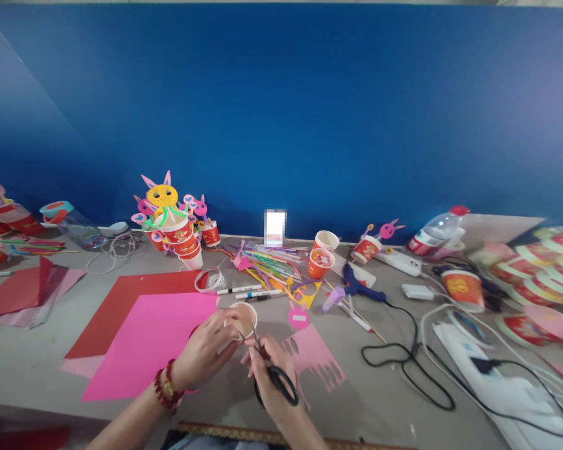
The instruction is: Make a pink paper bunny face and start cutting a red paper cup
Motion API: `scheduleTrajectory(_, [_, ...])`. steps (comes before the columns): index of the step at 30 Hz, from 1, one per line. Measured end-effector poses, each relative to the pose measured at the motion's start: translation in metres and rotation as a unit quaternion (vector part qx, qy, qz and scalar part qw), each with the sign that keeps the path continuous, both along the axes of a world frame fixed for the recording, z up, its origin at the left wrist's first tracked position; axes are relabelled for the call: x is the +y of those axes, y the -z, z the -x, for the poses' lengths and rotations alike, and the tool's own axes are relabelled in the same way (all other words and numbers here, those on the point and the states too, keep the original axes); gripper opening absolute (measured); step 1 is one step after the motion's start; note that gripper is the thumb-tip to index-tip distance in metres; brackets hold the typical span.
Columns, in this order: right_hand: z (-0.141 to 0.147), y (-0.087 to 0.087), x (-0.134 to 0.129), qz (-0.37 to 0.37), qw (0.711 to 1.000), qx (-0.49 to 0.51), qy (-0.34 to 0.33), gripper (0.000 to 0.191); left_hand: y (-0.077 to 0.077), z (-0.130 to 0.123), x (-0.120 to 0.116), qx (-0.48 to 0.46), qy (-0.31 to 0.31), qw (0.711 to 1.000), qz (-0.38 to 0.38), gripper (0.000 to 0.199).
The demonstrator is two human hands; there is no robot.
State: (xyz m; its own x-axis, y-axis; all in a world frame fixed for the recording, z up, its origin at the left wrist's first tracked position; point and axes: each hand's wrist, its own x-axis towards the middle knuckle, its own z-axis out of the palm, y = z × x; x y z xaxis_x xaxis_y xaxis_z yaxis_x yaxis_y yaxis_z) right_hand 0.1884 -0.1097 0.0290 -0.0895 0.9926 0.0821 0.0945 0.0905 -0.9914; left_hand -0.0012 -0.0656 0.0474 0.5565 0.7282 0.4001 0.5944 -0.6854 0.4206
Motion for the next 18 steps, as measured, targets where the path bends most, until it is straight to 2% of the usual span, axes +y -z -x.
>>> scheduleTrajectory(14, [-0.0002,-0.0034,-0.0014,0.008,0.999,-0.03,0.015,0.028,0.0,-0.0027,0.0015,0.003,0.002,1.0,0.005,0.012])
scheduleTrajectory(18, [-0.0005,-0.0041,-0.0043,0.0,0.999,-0.017,0.029,0.031,0.0014,-0.0029,0.0016,-0.033,0.008,0.999,0.014,0.01])
